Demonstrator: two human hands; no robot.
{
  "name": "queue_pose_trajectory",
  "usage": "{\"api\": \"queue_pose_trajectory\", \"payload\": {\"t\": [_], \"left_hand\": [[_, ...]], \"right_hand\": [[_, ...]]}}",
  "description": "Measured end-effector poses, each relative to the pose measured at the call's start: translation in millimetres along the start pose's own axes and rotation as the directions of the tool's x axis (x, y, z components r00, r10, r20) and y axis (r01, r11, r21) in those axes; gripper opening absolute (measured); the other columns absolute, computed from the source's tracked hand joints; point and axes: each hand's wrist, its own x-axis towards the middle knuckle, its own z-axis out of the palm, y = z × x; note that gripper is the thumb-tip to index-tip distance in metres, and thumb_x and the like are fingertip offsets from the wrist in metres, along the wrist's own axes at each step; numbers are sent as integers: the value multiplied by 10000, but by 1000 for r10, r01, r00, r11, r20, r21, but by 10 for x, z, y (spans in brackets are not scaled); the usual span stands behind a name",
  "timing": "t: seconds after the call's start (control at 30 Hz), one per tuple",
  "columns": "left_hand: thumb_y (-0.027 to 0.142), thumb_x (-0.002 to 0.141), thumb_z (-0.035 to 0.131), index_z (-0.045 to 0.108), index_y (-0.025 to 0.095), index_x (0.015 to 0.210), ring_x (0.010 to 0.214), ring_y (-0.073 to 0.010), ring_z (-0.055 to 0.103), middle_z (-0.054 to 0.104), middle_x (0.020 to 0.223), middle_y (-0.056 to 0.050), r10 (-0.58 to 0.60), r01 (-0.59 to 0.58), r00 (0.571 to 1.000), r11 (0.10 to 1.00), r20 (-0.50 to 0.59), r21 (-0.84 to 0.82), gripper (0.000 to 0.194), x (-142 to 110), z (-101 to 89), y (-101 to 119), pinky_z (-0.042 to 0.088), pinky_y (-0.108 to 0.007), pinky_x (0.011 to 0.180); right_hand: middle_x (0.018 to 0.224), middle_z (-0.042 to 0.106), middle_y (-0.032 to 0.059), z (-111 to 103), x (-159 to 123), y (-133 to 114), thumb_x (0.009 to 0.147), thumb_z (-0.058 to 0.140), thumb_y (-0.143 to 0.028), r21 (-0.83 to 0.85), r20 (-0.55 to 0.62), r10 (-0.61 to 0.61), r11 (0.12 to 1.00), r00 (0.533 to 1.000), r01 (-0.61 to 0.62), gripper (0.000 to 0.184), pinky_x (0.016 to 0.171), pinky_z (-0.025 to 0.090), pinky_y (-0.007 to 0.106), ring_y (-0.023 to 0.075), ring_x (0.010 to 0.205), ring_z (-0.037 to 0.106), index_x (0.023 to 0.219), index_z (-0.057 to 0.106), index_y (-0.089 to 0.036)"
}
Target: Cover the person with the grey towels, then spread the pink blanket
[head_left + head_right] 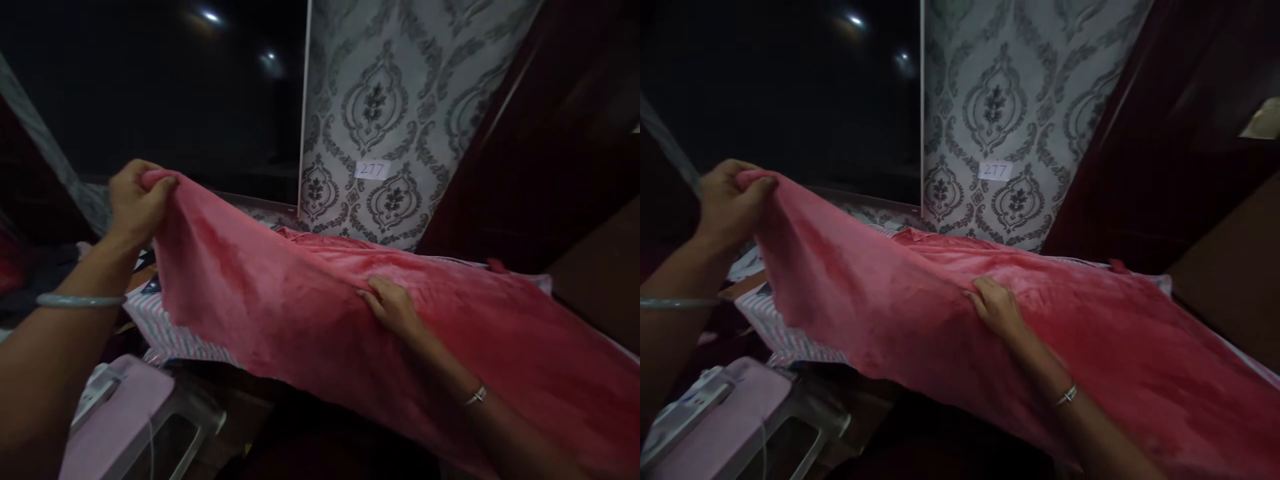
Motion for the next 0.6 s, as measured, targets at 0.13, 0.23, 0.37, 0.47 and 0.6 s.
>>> {"api": "queue_pose_trajectory", "payload": {"t": [0.13,0.23,0.37,0.47,0.6], "left_hand": [[383,865,600,643,150,1104,895,-182,599,661,1023,-39,66,-67,998,995,12,77,337,116,-30,201,528,-382,918],[330,872,615,644,102,1127,918,-166,602,655,1008,-31,136,-135,991,988,-9,79,343,181,-39,414,515,-396,956],[265,850,648,676,68,1067,938,-157,623,678,980,-28,188,-186,978,982,-88,33,294,293,2,741,517,-366,946],[292,832,661,703,133,1053,988,-163,638,697,1006,0,209,-204,970,977,-121,56,275,397,0,1006,507,-327,951],[359,847,636,702,145,1141,1100,-206,645,692,1063,18,258,-250,963,963,-81,102,370,513,-34,1323,486,-371,997]], "right_hand": [[689,591,28,-329,98,25,972,467,-435,22,-92,37,999,995,-35,339,624,397,296,181,637,543,706,523,-233],[688,593,17,-734,252,56,953,507,-464,17,-174,62,998,983,-60,322,608,391,294,176,627,531,738,579,-235],[617,533,-4,-1159,486,116,912,585,-542,-33,-217,110,992,970,-120,373,560,352,293,162,577,469,692,586,-240],[583,497,-16,-1229,555,162,888,626,-554,-44,-189,118,991,975,-129,398,547,327,290,154,564,448,652,564,-239],[631,550,-11,-1078,498,183,890,618,-528,9,-182,134,991,974,-135,354,583,356,284,160,605,493,697,598,-231]]}}
